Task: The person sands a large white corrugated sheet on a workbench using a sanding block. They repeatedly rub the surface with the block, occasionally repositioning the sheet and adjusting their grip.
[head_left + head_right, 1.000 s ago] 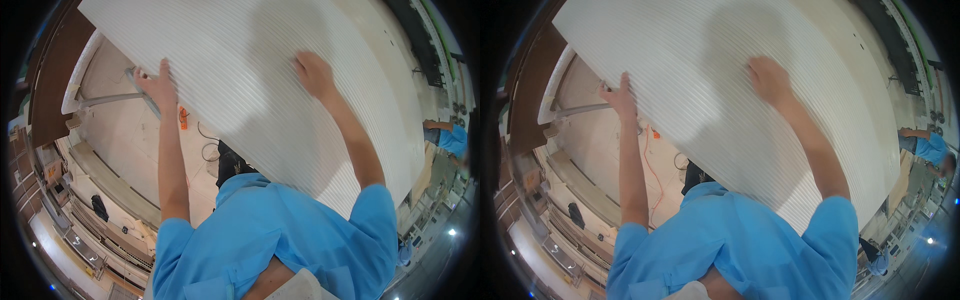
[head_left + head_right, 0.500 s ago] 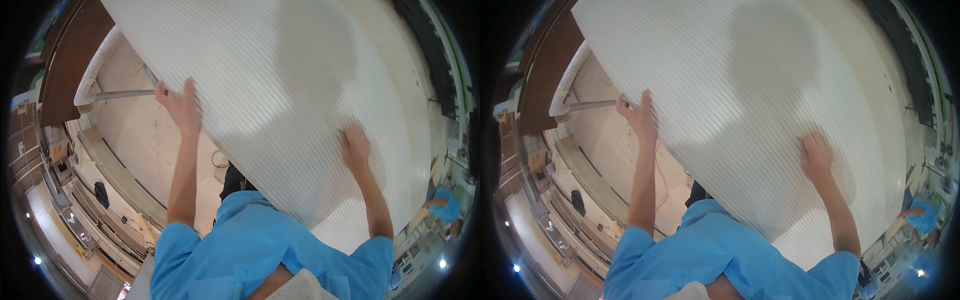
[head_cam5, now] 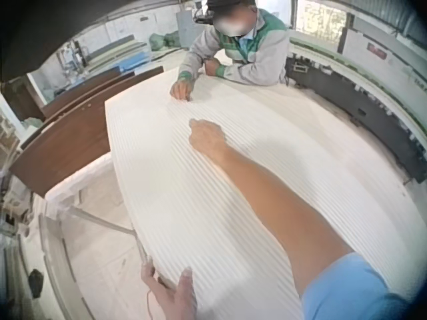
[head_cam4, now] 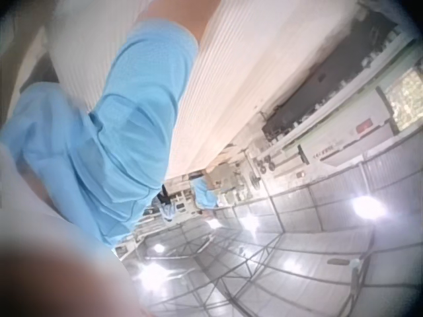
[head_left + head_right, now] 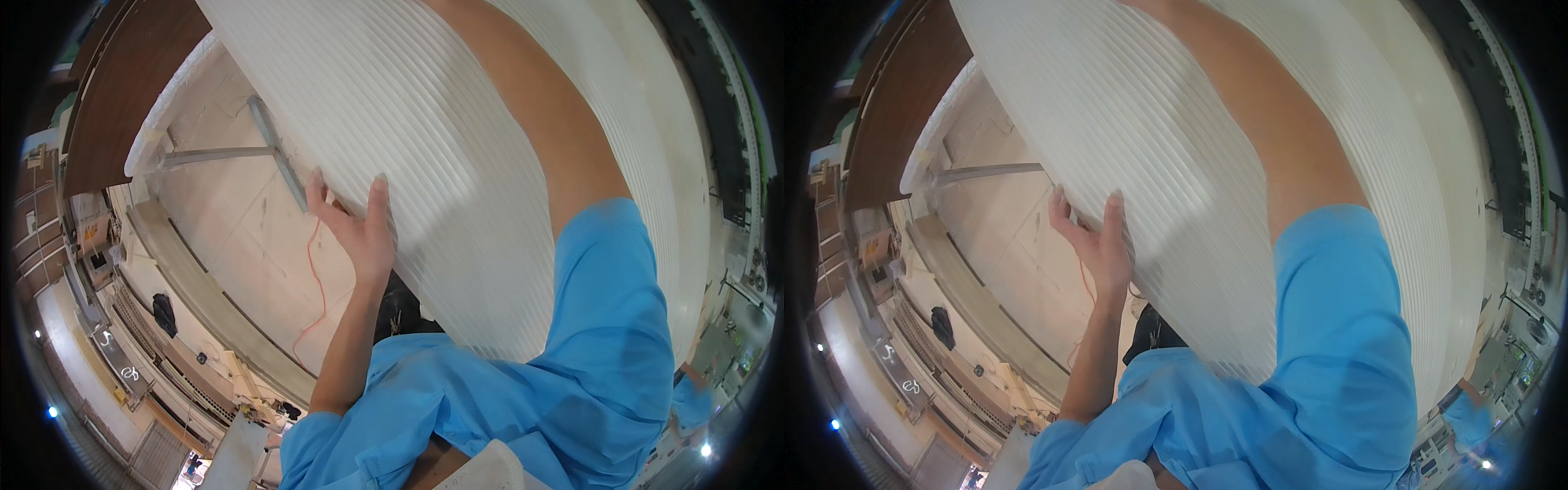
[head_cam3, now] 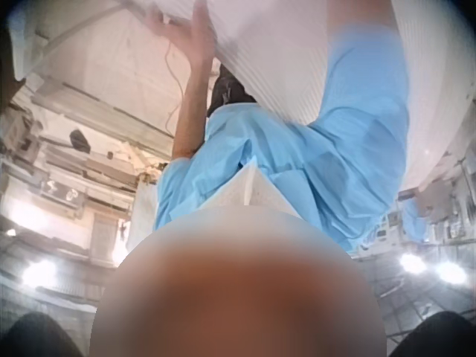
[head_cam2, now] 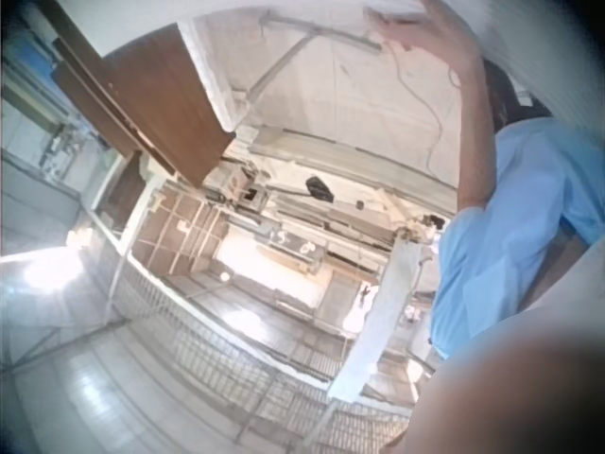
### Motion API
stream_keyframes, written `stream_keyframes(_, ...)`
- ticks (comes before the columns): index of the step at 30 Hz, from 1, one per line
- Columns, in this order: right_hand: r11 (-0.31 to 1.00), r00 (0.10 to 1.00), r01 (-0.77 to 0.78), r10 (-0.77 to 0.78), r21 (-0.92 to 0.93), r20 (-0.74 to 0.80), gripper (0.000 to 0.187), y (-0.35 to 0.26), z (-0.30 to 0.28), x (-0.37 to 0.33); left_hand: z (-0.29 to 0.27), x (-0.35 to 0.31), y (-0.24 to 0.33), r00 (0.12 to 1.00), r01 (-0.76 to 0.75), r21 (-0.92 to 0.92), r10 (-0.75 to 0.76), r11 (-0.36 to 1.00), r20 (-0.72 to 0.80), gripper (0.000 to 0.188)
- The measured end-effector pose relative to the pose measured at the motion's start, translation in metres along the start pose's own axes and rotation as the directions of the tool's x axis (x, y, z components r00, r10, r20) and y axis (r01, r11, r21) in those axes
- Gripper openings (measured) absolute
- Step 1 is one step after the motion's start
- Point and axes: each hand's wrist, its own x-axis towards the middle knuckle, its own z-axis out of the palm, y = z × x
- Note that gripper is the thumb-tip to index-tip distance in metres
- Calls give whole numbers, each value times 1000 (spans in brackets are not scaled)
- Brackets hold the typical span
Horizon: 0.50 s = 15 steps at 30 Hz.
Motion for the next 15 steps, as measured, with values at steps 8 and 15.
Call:
stream_keyframes(8,998,988,-61,61,1,140,19,26,-120,-235,0,11,-19,996,-74,22,76,997,-56,98)
stream_keyframes(15,971,977,-114,148,-211,154,6,34,-294,-597,-3,27,-34,992,-121,-25,120,992,-29,98)
